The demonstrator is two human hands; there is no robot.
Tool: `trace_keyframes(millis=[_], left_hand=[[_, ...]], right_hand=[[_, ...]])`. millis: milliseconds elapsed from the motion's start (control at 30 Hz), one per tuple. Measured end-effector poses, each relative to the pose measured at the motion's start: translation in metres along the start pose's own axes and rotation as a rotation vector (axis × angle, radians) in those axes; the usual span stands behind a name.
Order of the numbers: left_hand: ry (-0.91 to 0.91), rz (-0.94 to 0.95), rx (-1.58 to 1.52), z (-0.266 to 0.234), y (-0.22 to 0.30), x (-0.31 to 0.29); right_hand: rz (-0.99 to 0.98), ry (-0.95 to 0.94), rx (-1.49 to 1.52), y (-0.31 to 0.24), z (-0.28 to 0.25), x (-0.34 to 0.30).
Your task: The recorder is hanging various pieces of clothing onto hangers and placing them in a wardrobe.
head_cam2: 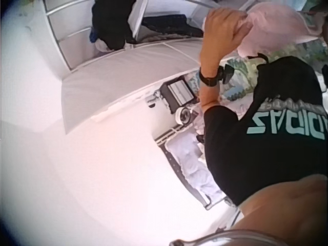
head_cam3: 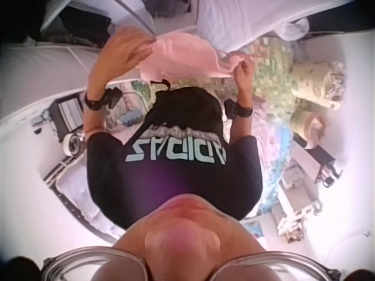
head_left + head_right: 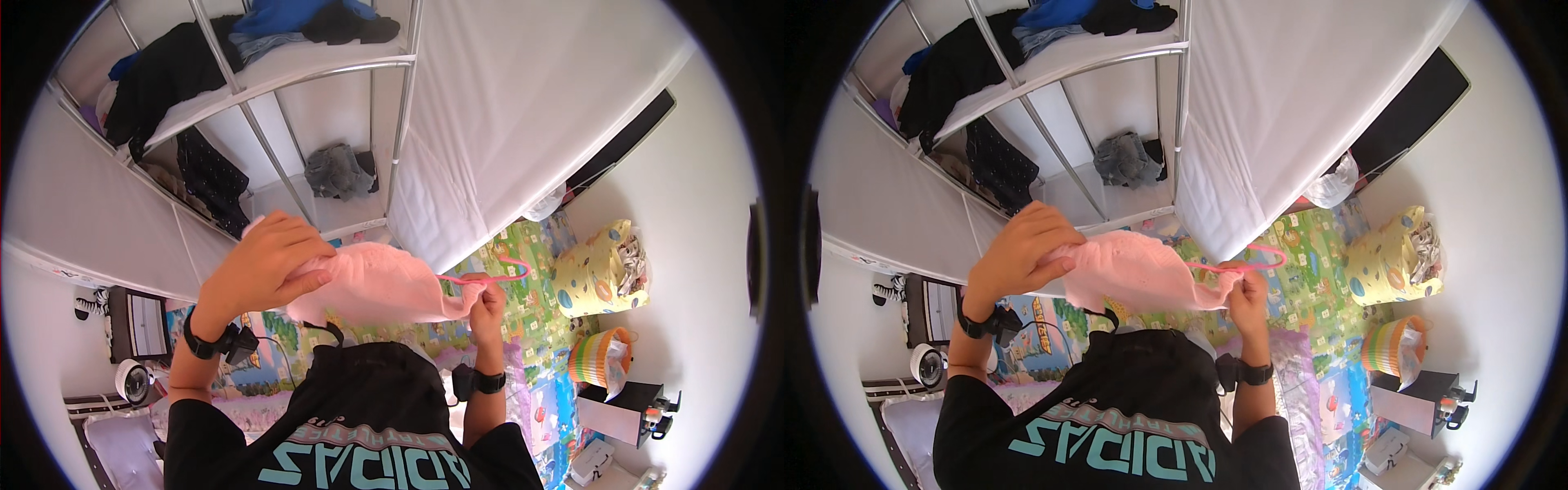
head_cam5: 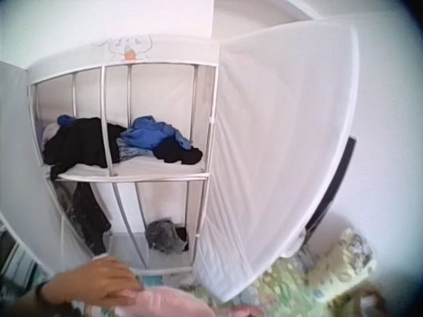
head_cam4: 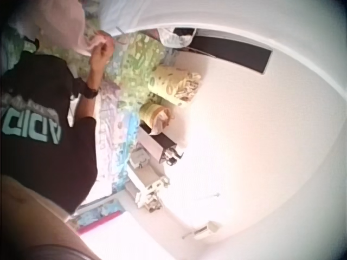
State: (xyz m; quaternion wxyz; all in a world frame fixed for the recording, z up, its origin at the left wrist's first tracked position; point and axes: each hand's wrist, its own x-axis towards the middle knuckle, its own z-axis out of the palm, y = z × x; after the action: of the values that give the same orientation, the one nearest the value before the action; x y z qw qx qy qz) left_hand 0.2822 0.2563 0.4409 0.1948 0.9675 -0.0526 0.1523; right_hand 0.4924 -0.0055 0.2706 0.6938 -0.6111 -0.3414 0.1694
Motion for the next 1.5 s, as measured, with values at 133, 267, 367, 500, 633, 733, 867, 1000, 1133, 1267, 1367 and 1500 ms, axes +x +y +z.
trace_keyframes(millis=[133,267,367,500,633,733,867,1000,1133,1267,1367,1500], left_hand=[[0.029,-0.08,0.04,0.022,-0.006,0.004],[-0.083,0.027,0.099,0.069,-0.013,0.008],[-0.191,-0.068,0.012,0.105,-0.002,0.01],[-0.076,-0.195,-0.032,0.143,0.018,0.022],[0.087,-0.377,-0.146,0.173,0.034,0.027],[0.1,-0.518,-0.15,0.175,0.026,0.01],[0.08,-0.561,0.053,0.154,0.009,-0.034],[0.171,-0.679,0.463,0.145,0.004,-0.073],[0.166,-0.948,-0.198,0.165,-0.016,-0.096],[0.003,-1.006,-0.45,0.2,-0.061,-0.113],[0.06,-1.033,-0.652,0.218,-0.12,-0.132],[0.264,-1.116,-0.803,0.215,-0.215,-0.168]], right_hand=[[-0.06,-0.018,-0.114,0.002,-0.018,0.0],[-0.137,-0.088,-0.326,0.005,-0.029,-0.002],[-0.188,-0.143,-0.356,-0.003,-0.029,0.001],[-0.029,-0.312,-0.383,-0.017,-0.019,0.013],[-0.092,-0.377,-0.521,-0.01,-0.001,0.015],[-0.018,-0.384,-0.442,0.009,0.004,0.012],[0.359,-0.321,-0.458,0.036,0.0,0.013],[0.285,-0.216,-0.275,0.063,0.015,0.029],[0.237,-0.192,0.072,0.098,0.09,0.033],[0.451,-0.37,0.476,0.131,0.195,0.046],[0.505,-0.491,0.533,0.152,0.281,0.061],[0.252,-0.541,0.207,0.181,0.368,0.1]])
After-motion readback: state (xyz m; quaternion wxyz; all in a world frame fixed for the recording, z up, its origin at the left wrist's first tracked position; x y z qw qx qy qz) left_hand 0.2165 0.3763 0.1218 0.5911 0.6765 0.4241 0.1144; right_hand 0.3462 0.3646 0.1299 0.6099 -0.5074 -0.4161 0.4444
